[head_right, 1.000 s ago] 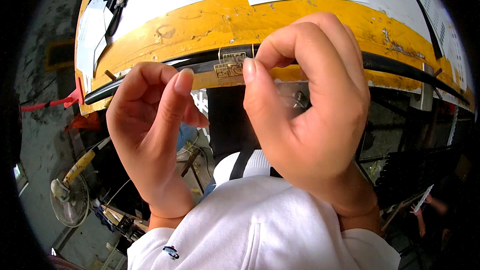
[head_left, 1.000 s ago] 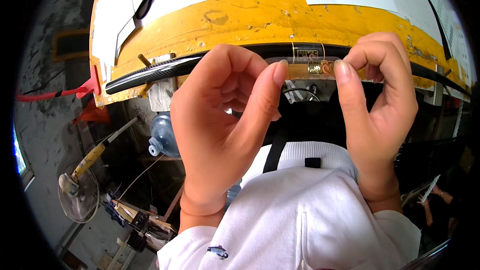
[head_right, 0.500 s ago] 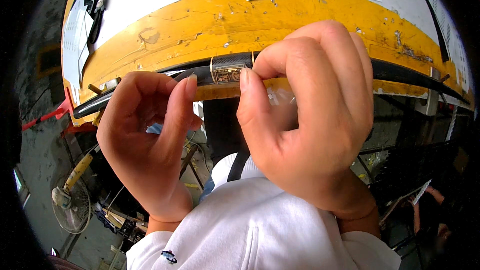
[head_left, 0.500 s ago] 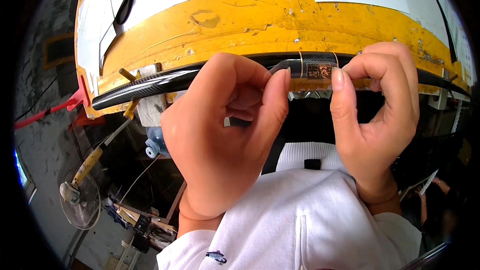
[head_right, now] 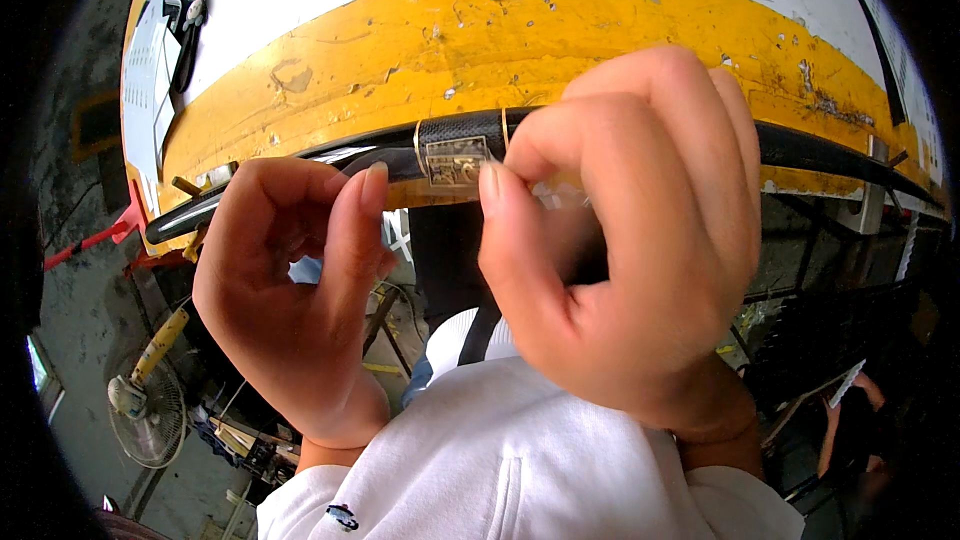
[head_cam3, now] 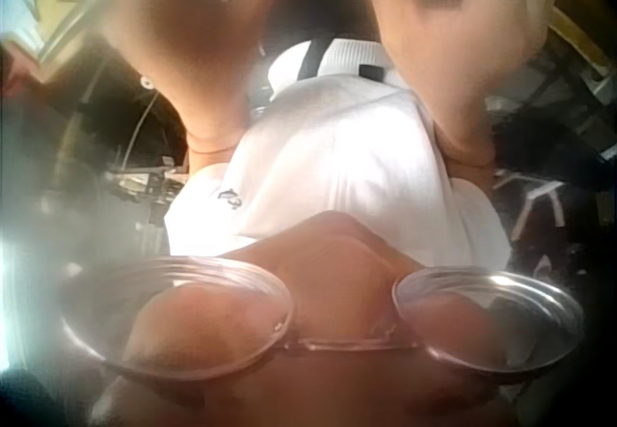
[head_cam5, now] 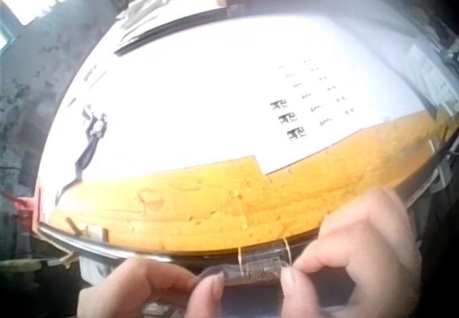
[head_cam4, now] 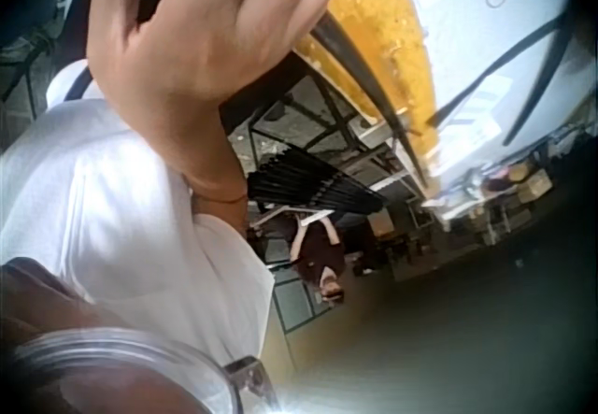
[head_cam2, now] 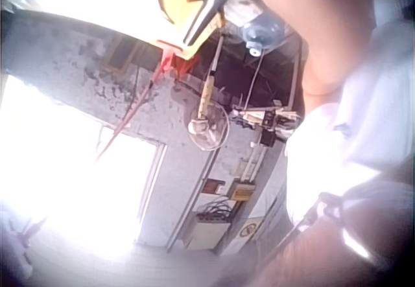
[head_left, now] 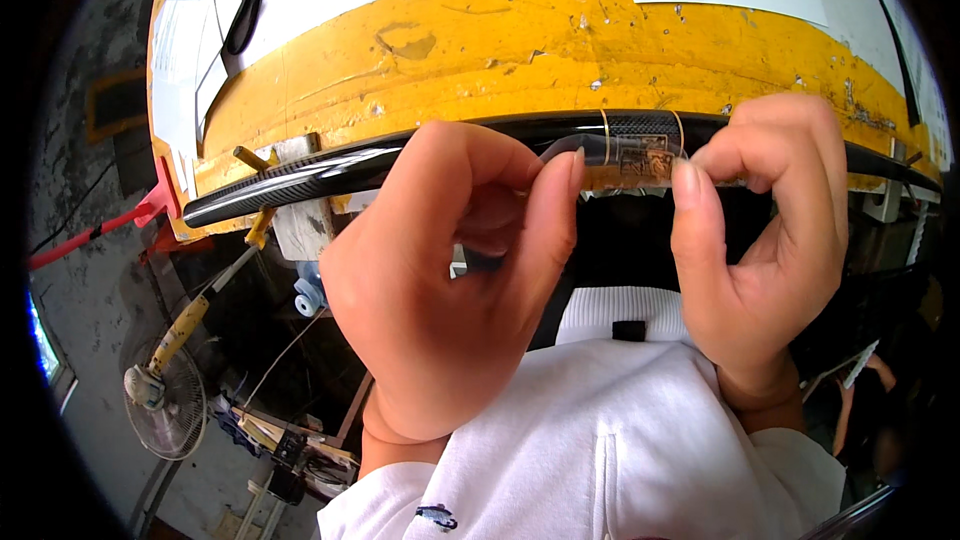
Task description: The person applies small rectangular stickers to the ends of long black rods. They peel each sticker from a sheet, align it on the rod, and press it down before moving to the next rod.
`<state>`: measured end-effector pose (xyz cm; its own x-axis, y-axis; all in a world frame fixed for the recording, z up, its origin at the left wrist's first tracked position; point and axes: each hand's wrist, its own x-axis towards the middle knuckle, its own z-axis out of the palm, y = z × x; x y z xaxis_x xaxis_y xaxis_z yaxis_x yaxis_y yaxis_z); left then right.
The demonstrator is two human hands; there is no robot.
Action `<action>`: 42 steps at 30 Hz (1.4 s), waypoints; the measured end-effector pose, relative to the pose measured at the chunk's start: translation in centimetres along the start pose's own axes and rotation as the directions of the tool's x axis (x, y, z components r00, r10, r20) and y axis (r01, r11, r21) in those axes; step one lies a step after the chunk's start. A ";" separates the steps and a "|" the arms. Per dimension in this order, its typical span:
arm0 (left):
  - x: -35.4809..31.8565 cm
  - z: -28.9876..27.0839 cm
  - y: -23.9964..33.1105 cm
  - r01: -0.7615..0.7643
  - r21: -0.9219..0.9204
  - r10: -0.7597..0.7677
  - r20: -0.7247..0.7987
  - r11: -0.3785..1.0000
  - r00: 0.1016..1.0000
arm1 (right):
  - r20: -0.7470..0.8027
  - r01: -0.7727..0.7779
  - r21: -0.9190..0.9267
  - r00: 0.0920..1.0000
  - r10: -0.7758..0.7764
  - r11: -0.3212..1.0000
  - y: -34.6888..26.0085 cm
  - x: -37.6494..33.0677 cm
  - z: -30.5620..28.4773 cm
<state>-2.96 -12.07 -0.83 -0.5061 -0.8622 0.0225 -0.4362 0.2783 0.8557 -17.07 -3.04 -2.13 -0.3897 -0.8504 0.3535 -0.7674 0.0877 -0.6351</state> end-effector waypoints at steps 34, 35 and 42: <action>-0.5 -1.9 1.8 0.180 -0.158 -0.151 0.182 0.971 0.972 | 0.129 -0.027 0.303 0.992 -0.013 0.953 -0.2 0.2 -3.3; -0.5 -1.8 1.8 0.184 -0.166 -0.158 0.155 0.969 0.975 | 0.118 -0.066 0.290 0.992 0.032 0.955 -0.4 0.1 -2.8; 0.4 -0.5 1.9 0.078 0.016 -0.079 0.054 0.997 0.995 | -0.007 -0.169 0.101 0.985 0.170 0.980 -0.7 0.5 -0.6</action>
<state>-3.63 -12.13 1.02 -0.5093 -0.8575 -0.0729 -0.4864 0.2169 0.8464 -17.05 -3.20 -1.06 -0.5181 -0.8195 0.2451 -0.6353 0.1769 -0.7517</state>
